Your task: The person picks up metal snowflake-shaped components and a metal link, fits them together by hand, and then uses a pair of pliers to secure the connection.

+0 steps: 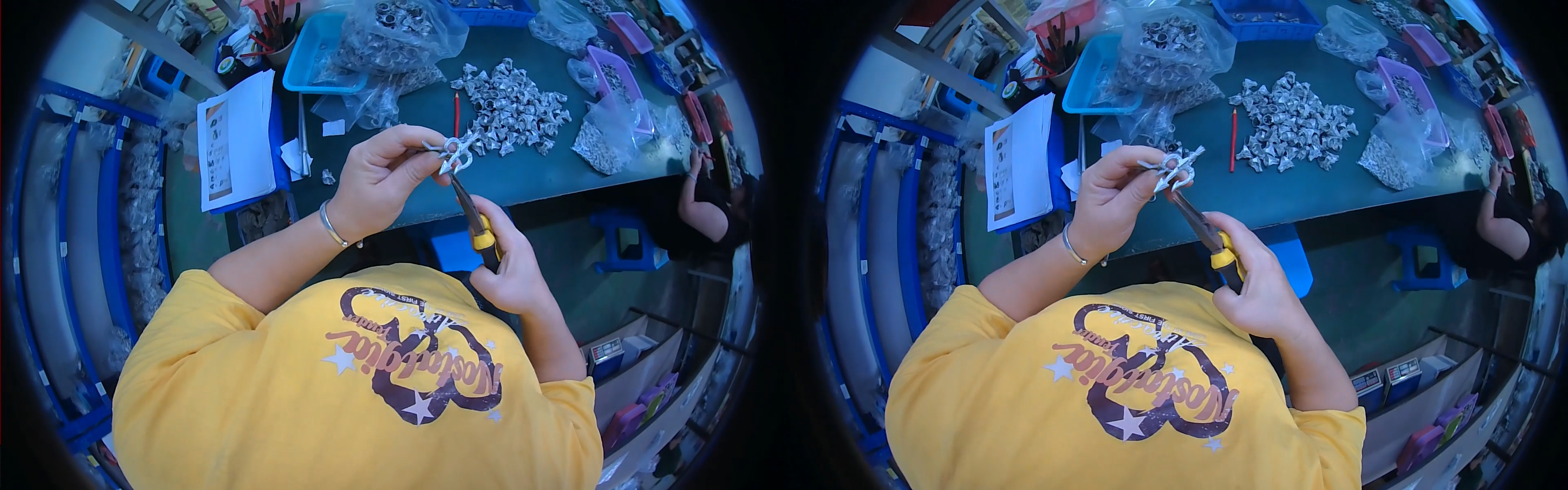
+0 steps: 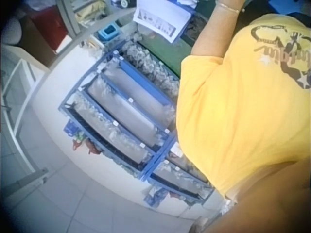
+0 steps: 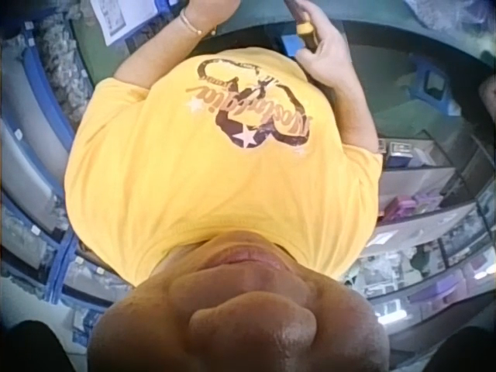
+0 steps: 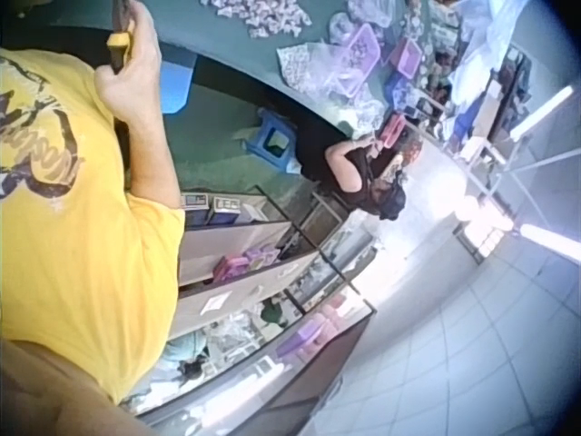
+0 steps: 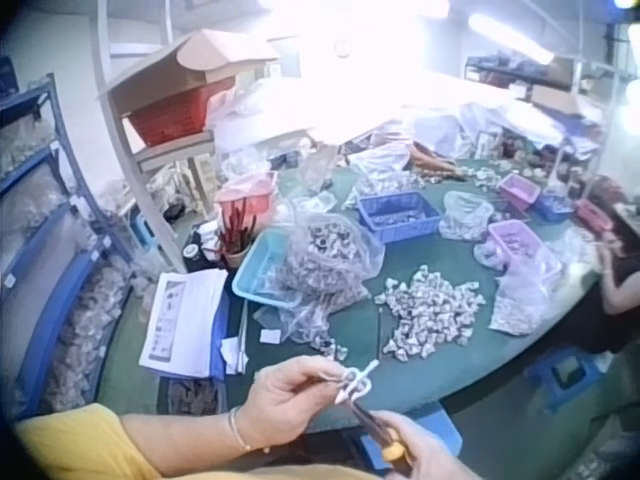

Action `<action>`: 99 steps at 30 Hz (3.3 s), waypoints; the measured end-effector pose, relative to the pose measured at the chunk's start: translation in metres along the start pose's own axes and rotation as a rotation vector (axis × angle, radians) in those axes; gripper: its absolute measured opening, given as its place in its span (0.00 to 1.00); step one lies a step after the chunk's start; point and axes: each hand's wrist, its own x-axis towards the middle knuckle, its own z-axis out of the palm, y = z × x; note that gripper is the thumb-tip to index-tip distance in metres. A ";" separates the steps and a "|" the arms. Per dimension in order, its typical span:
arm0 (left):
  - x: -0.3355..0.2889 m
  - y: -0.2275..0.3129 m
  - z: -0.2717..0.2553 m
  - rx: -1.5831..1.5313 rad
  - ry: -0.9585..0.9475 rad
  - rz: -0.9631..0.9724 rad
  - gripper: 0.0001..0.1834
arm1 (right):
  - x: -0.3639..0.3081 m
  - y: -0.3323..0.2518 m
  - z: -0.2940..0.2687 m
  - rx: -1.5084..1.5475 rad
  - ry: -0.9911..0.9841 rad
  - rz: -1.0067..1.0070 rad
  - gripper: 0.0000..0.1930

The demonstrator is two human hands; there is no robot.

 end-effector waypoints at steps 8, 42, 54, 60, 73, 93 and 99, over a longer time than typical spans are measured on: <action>-0.003 -0.001 -0.001 0.138 -0.008 0.153 0.09 | 0.002 -0.003 0.000 0.047 -0.158 0.013 0.36; 0.040 0.043 -0.037 0.831 -0.554 0.368 0.06 | 0.013 -0.002 -0.041 0.114 -0.430 0.136 0.23; 0.024 0.029 -0.024 1.084 -0.517 0.284 0.05 | 0.011 0.010 -0.024 -0.912 0.143 -0.343 0.19; 0.017 0.040 -0.036 0.960 -0.518 -0.220 0.09 | 0.026 0.054 -0.073 -1.131 0.345 -0.110 0.13; -0.004 0.014 -0.030 -0.126 -0.082 -0.748 0.10 | 0.049 0.017 -0.006 0.255 0.058 -0.248 0.25; -0.028 0.008 -0.041 0.004 -0.165 -0.748 0.09 | 0.067 0.018 0.015 0.209 -0.135 -0.054 0.15; -0.087 0.022 -0.075 -0.095 0.476 -0.600 0.13 | 0.117 0.078 0.016 0.470 -0.171 0.576 0.21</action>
